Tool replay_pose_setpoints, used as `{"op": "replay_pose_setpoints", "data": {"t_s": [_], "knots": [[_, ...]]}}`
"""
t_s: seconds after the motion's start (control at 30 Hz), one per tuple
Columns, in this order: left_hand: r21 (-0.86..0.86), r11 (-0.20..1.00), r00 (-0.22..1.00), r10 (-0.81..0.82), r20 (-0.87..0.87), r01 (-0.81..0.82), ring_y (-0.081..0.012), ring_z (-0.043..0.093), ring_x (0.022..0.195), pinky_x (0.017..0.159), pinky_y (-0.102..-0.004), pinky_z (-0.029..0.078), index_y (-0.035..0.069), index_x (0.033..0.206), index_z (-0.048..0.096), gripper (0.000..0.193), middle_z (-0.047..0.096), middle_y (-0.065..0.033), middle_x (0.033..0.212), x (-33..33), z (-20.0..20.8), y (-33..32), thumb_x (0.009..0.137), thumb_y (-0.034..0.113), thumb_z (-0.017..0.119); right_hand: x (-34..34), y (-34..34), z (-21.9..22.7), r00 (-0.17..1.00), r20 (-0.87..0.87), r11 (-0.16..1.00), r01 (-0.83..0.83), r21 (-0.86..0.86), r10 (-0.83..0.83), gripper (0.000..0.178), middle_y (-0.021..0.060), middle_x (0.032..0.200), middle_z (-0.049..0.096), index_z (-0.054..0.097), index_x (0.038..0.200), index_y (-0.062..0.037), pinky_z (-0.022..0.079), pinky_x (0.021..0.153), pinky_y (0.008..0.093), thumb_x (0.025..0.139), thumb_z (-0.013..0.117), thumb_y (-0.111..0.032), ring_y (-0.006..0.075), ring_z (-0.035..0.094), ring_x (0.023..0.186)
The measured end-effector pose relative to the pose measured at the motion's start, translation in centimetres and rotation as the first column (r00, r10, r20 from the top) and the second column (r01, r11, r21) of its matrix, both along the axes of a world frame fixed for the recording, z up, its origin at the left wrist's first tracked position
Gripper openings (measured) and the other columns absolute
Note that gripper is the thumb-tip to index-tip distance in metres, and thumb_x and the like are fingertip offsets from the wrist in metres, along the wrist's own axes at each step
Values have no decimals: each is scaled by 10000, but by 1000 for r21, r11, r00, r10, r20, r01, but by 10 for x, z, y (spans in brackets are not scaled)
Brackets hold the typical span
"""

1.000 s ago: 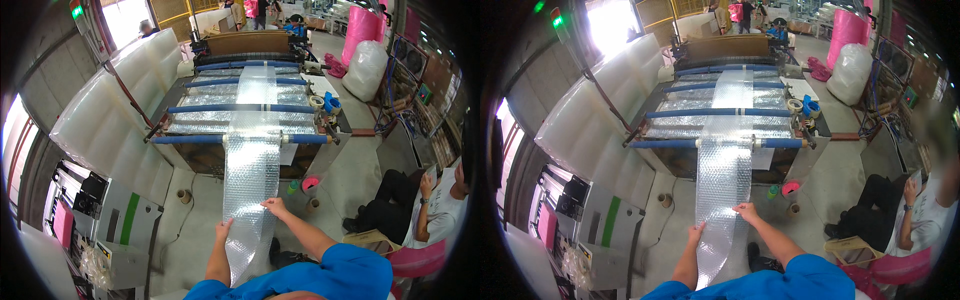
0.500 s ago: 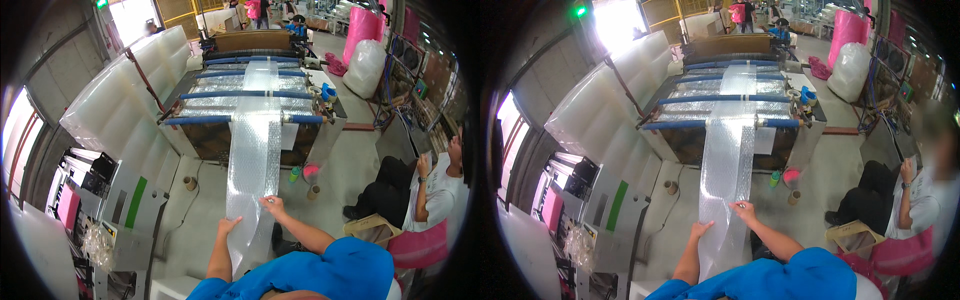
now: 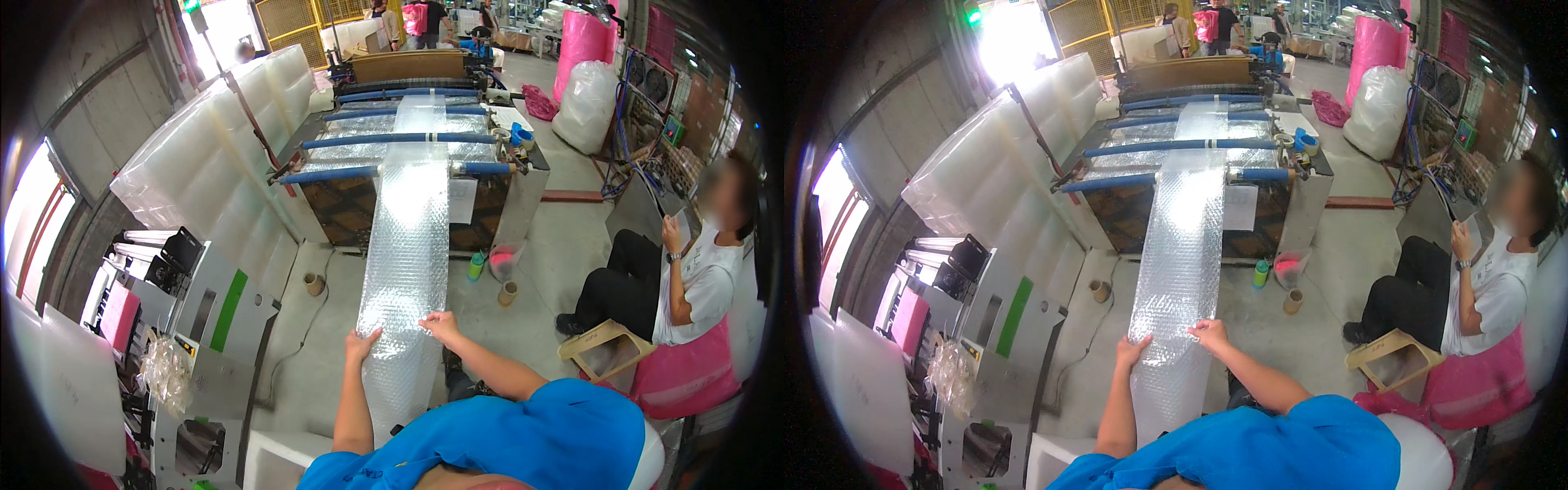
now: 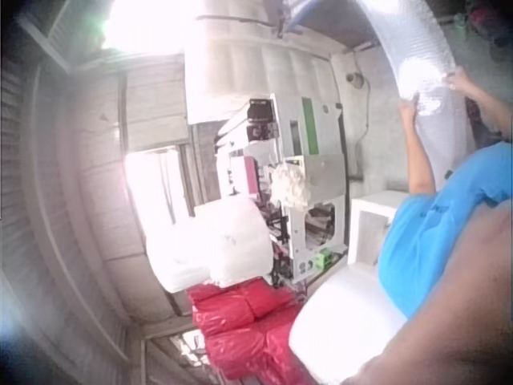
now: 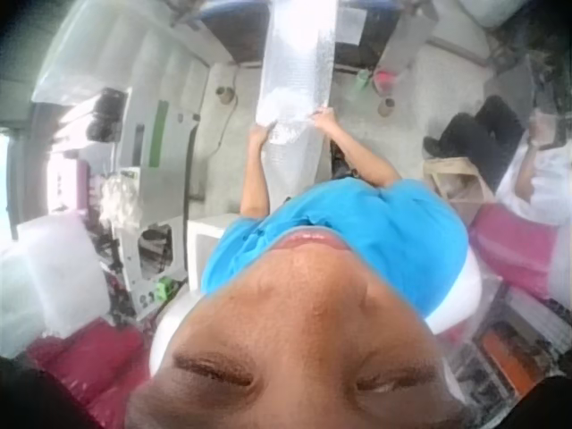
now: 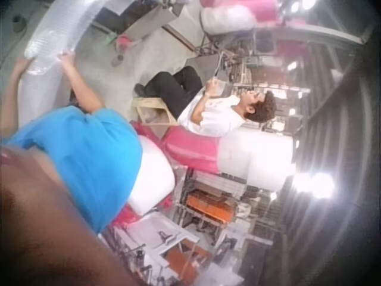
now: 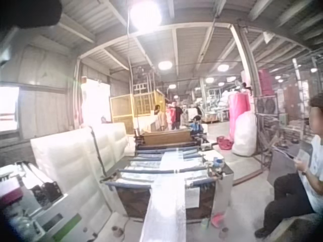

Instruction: The person pulls a sheet of bubble wrap from a roll on a conveyor machine and guides it with both hands. A second person sits nearby, also handling bubble wrap. The recorder maintains a steady view of the material as it moves through the rollers.

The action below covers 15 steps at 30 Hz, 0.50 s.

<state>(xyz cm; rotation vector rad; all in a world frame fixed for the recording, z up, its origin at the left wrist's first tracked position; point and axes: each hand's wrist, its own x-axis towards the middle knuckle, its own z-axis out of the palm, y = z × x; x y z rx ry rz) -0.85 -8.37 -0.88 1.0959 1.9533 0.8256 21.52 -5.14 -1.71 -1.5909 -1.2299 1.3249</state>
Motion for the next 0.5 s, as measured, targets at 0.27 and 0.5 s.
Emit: {"op": "replay_pose_setpoints", "data": {"t_s": [0.27, 0.5], "knots": [[82, 990, 992, 114, 46, -118, -267, 553, 842, 733, -340, 417, -58, 935, 516, 592, 569, -196, 891, 7, -23, -36, 650, 449, 627, 1, -21, -8, 948, -313, 993, 28, -118, -64, 287, 13, 698, 573, 598, 821, -30, 419, 538, 241, 640, 702, -228, 94, 504, 592], [-14, 999, 999, 49, 10, -49, -291, 552, 858, 742, -357, 419, -66, 936, 521, 640, 566, -210, 907, -1, -34, -65, 630, 486, 626, 14, -15, -24, 977, -196, 962, -126, -244, 78, 283, 30, 727, 568, 586, 814, -40, 448, 534, 269, 630, 711, -215, 119, 519, 618]]}}
